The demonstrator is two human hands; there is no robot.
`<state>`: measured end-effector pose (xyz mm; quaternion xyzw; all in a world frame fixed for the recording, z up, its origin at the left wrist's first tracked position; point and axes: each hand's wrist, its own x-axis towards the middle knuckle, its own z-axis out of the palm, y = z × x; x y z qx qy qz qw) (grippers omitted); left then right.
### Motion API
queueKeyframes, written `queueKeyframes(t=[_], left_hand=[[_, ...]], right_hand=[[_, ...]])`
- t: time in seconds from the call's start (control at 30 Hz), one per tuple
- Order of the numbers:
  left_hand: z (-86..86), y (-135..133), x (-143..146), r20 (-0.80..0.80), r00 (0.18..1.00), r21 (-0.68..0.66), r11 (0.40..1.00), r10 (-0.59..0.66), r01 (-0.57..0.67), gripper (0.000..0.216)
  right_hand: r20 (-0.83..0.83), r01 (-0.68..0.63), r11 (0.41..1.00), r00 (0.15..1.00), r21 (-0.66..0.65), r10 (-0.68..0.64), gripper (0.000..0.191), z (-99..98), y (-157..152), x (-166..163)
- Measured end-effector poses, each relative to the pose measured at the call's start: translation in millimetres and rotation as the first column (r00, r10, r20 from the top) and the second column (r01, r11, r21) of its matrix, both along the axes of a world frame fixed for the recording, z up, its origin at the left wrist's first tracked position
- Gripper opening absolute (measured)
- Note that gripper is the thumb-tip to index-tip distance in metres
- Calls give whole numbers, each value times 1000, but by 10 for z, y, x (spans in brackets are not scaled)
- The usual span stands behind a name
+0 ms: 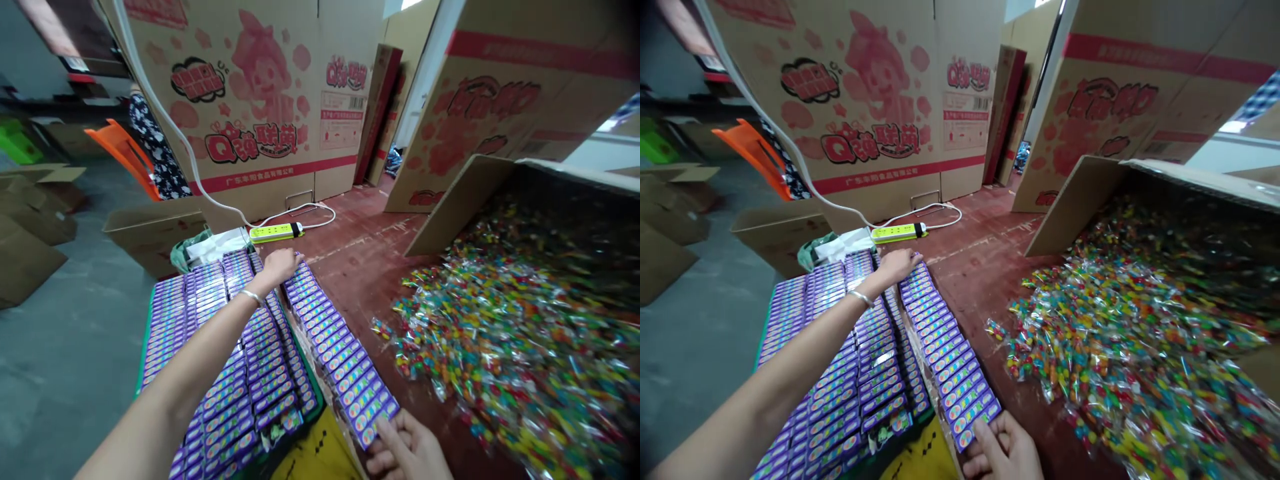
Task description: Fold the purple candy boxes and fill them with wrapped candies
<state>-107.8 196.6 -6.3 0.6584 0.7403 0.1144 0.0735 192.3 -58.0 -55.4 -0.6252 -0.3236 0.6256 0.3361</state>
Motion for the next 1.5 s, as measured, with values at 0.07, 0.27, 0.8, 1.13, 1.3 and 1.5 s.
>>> queueKeyframes(t=[0.07,0.27,0.8,1.13,1.3,1.5], left_hand=[[-73,-44,49,-22,1000,-6,1000,7,-7,31],[-157,-128,111,-19,1000,30,999,23,-22,31],[-165,-925,229,658,753,434,812,10,-389,58],[-418,-1636,1207,815,562,425,806,-142,-413,55],[-431,-1612,1238,830,537,411,817,-151,-405,56],[-538,-1559,1287,883,460,333,817,-95,-471,56]], right_hand=[[-24,-6,1000,1000,-12,6,59,67,50,-27],[-49,2,1000,999,-9,-2,57,126,116,-41],[169,-82,919,985,386,17,55,316,398,635],[-293,-381,779,772,498,564,70,171,1410,-248],[-366,-419,773,705,476,608,66,132,1395,-400],[-443,-447,775,642,447,626,70,128,1398,-427]])
